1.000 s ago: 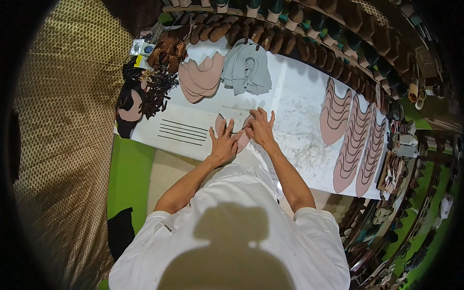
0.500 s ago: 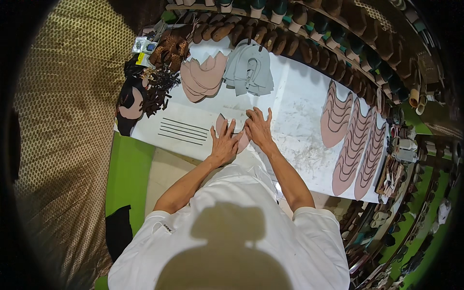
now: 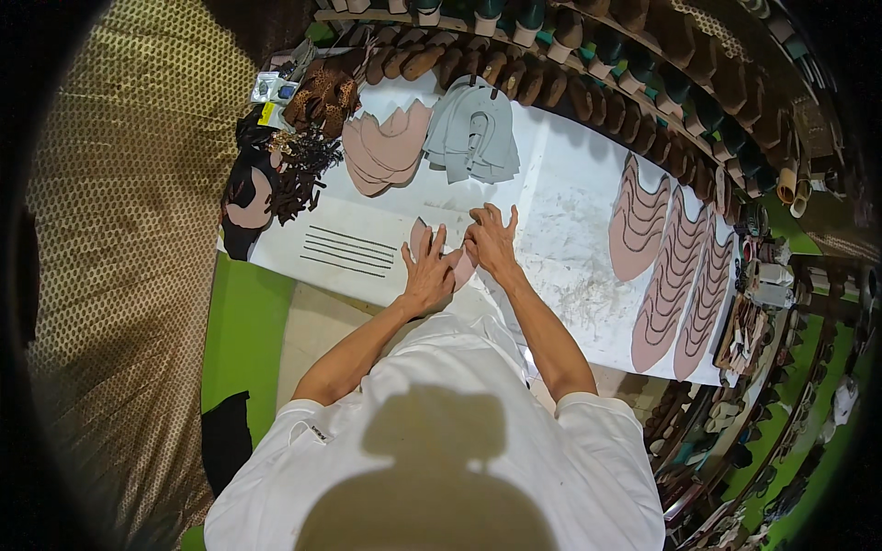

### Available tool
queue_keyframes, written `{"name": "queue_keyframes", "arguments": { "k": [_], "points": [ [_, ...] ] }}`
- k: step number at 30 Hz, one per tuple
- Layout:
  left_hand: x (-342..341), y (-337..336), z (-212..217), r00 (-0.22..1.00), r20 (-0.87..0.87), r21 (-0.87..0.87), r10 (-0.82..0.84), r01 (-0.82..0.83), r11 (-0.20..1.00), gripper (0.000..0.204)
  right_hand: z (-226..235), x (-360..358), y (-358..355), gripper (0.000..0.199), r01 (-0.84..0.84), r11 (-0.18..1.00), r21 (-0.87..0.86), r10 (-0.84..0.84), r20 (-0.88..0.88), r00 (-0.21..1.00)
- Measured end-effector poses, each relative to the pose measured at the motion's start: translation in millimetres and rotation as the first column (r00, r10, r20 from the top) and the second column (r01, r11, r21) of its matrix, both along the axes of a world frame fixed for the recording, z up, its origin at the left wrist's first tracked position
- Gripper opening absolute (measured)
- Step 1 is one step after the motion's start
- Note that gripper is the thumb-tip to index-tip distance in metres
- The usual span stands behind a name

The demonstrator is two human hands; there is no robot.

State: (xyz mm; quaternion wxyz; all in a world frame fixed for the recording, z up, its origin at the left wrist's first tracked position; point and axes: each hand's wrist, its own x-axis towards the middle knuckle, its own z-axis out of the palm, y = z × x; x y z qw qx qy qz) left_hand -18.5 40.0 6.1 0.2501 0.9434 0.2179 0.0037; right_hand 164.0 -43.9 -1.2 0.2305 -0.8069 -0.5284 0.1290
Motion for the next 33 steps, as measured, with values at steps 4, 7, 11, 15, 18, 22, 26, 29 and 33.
{"name": "queue_keyframes", "arguments": {
  "k": [4, 7, 11, 15, 18, 22, 26, 29, 33],
  "points": [
    [-2, -1, 4, 1.0, -0.011, -0.03, 0.016, -0.016, 0.999, 0.051, 2, 1, 1, 0.009, 0.001, 0.999, -0.047, -0.001, -0.002, 1.0],
    [1, 1, 7, 1.0, -0.003, -0.008, 0.017, -0.017, 1.0, 0.054, 3, 1, 2, 0.01, -0.006, 0.997, -0.083, 0.006, 0.0, 1.0],
    [3, 7, 3, 0.999, -0.033, 0.089, -0.033, 0.036, 0.995, 0.057, 5, 1, 0, 0.012, 0.005, 0.997, -0.081, -0.006, -0.012, 1.0],
    [6, 8, 1, 0.996, -0.053, 0.134, -0.078, 0.084, 0.987, 0.057, 0, -6, -10, 0.017, 0.141, 0.987, 0.079, -0.145, 0.046, 0.988],
    [6, 8, 1, 0.998, -0.04, 0.119, -0.052, 0.056, 0.991, 0.057, -2, -16, -20, 0.014, 0.164, 0.981, 0.105, -0.176, 0.126, 0.976],
    [7, 9, 0, 0.998, -0.039, 0.102, -0.044, 0.047, 0.994, 0.055, -7, -20, -24, 0.013, 0.145, 0.982, 0.122, -0.161, 0.137, 0.977],
    [8, 11, -1, 0.998, -0.031, 0.096, -0.05, 0.053, 0.994, 0.052, -1, -15, -18, 0.012, 0.175, 0.984, 0.04, -0.176, 0.034, 0.984],
    [11, 10, 3, 0.998, -0.042, 0.064, -0.047, 0.05, 0.997, 0.052, 9, -5, -14, 0.014, 0.174, 0.985, -0.02, -0.174, -0.022, 0.985],
    [10, 10, 3, 0.998, -0.049, 0.093, -0.046, 0.05, 0.994, 0.05, 3, 8, -7, 0.016, 0.03, 0.999, 0.016, -0.031, 0.032, 0.999]
  ]
}}
